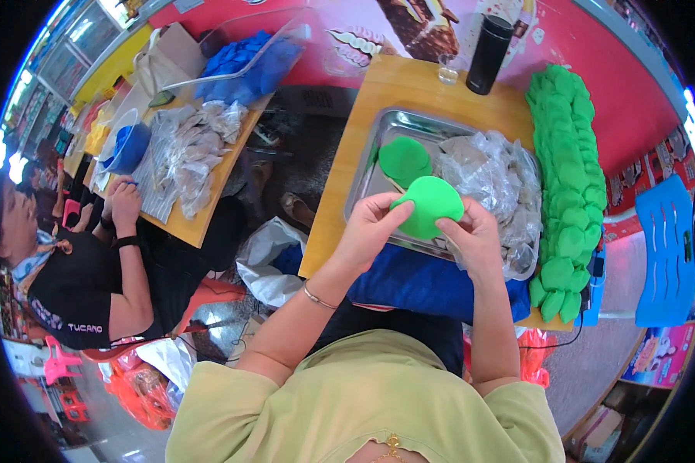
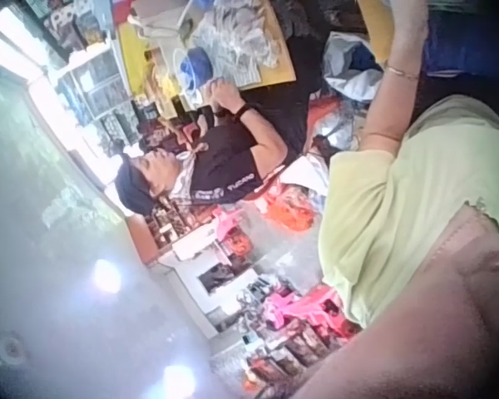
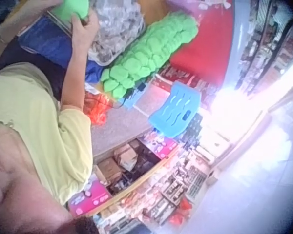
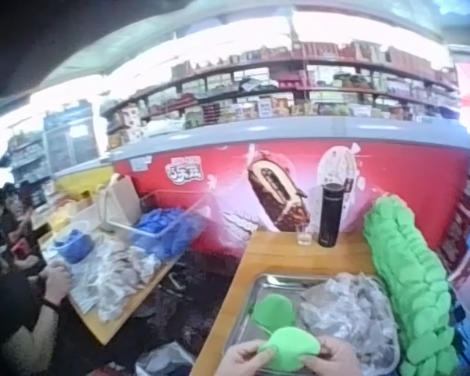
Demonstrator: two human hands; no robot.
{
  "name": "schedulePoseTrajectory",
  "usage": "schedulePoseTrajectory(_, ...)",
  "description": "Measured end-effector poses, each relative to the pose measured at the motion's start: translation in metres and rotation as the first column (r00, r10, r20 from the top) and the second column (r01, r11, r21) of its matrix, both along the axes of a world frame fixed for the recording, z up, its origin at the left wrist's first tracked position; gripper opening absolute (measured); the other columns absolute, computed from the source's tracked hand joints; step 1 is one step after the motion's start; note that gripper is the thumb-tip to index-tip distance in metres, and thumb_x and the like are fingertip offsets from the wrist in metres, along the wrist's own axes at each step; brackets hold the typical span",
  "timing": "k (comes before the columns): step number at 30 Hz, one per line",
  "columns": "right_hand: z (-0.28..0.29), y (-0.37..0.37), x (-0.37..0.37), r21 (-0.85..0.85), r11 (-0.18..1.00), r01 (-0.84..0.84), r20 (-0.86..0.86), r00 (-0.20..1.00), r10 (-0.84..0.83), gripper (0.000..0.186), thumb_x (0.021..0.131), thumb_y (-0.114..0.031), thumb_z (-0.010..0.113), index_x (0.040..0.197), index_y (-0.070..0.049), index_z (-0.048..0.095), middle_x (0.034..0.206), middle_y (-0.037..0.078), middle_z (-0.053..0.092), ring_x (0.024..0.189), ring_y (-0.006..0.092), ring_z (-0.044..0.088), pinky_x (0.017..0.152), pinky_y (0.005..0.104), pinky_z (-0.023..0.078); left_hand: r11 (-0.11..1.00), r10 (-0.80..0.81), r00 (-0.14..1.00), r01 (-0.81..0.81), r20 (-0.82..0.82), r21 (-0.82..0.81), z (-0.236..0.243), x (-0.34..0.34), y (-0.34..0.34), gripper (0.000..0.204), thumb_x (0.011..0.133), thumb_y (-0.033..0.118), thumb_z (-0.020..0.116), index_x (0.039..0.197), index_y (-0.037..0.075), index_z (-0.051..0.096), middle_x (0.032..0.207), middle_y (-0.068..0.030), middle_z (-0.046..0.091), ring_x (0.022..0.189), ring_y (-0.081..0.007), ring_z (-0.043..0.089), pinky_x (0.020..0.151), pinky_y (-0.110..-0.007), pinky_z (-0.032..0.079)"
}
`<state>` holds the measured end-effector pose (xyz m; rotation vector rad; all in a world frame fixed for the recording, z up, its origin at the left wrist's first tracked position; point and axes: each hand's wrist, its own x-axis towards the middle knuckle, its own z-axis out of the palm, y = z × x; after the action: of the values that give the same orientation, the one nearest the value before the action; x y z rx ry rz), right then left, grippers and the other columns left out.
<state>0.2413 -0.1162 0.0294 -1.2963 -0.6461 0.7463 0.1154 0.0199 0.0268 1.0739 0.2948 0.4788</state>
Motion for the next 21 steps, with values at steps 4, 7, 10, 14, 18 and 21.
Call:
schedulePoseTrajectory(4, 0.010, 0.000, -0.009, -0.216, 0.969, 0.122, 0.196, 0.977, -0.080, 0.032, 0.074, -0.004, 0.066, 0.105, 0.000, 0.058, 0.094, 0.006, 0.062, 0.081, 0.0150, 0.059, 0.074, 0.0286, 0.047, 0.983, 0.017, 1.000, -0.014, -0.012, 0.185, 0.001, -0.002, 0.004, 0.012, 0.086, 0.011, 0.061, 0.090, 0.001, 0.066, 0.083, -0.0012, 0.063, 0.073, -0.0067, 0.055, 0.066, -0.023, 0.045)
schedulePoseTrajectory(7, 0.018, 0.004, -0.016, 0.030, 0.993, 0.117, 0.288, 0.950, -0.121, 0.032, 0.074, -0.003, 0.064, 0.106, -0.001, 0.059, 0.093, 0.005, 0.062, 0.082, 0.0143, 0.058, 0.074, 0.0270, 0.046, 0.716, 0.091, 0.991, 0.000, -0.094, 0.698, 0.005, -0.003, 0.010, 0.013, 0.080, 0.014, 0.065, 0.084, 0.002, 0.065, 0.074, -0.0076, 0.061, 0.070, -0.0181, 0.058, 0.064, -0.031, 0.045)
schedulePoseTrajectory(10, 0.024, 0.001, -0.018, 0.036, 0.974, 0.225, 0.509, 0.834, -0.212, 0.030, 0.074, -0.004, 0.065, 0.104, -0.002, 0.060, 0.092, 0.005, 0.062, 0.082, 0.0133, 0.058, 0.072, 0.0248, 0.044, 0.427, 0.092, 0.992, 0.036, -0.083, 0.903, 0.009, -0.004, 0.009, 0.014, 0.075, 0.017, 0.066, 0.079, 0.004, 0.064, 0.072, -0.0122, 0.058, 0.073, -0.0282, 0.058, 0.064, -0.036, 0.046)
schedulePoseTrajectory(14, 0.023, -0.007, -0.015, -0.203, 0.969, 0.140, 0.516, 0.856, -0.016, 0.027, 0.075, 0.001, 0.065, 0.101, 0.000, 0.060, 0.088, 0.005, 0.062, 0.081, 0.0114, 0.057, 0.071, 0.0224, 0.043, 0.374, 0.120, 0.993, -0.044, -0.001, 0.927, 0.010, -0.007, 0.008, 0.015, 0.073, 0.019, 0.067, 0.077, 0.005, 0.064, 0.071, -0.0123, 0.058, 0.074, -0.0317, 0.058, 0.064, -0.039, 0.046)
schedulePoseTrajectory(18, 0.018, -0.006, -0.015, -0.192, 0.974, 0.120, 0.381, 0.924, -0.039, 0.020, 0.078, 0.005, 0.060, 0.098, 0.003, 0.060, 0.085, 0.005, 0.061, 0.082, 0.0115, 0.057, 0.076, 0.0231, 0.044, 0.615, 0.061, 0.993, 0.044, -0.104, 0.787, 0.005, -0.011, 0.013, 0.018, 0.077, 0.018, 0.067, 0.086, 0.003, 0.062, 0.078, -0.0101, 0.060, 0.075, -0.0213, 0.059, 0.067, -0.033, 0.046)
schedulePoseTrajectory(21, 0.017, -0.004, -0.015, -0.174, 0.981, 0.084, 0.343, 0.939, -0.019, 0.017, 0.079, 0.004, 0.059, 0.096, 0.004, 0.060, 0.087, 0.005, 0.061, 0.084, 0.0121, 0.056, 0.078, 0.0247, 0.044, 0.814, -0.054, 0.994, 0.097, -0.092, 0.573, 0.000, -0.014, 0.016, 0.021, 0.082, 0.018, 0.066, 0.093, 0.001, 0.061, 0.084, -0.0069, 0.062, 0.079, -0.0120, 0.057, 0.071, -0.026, 0.046)
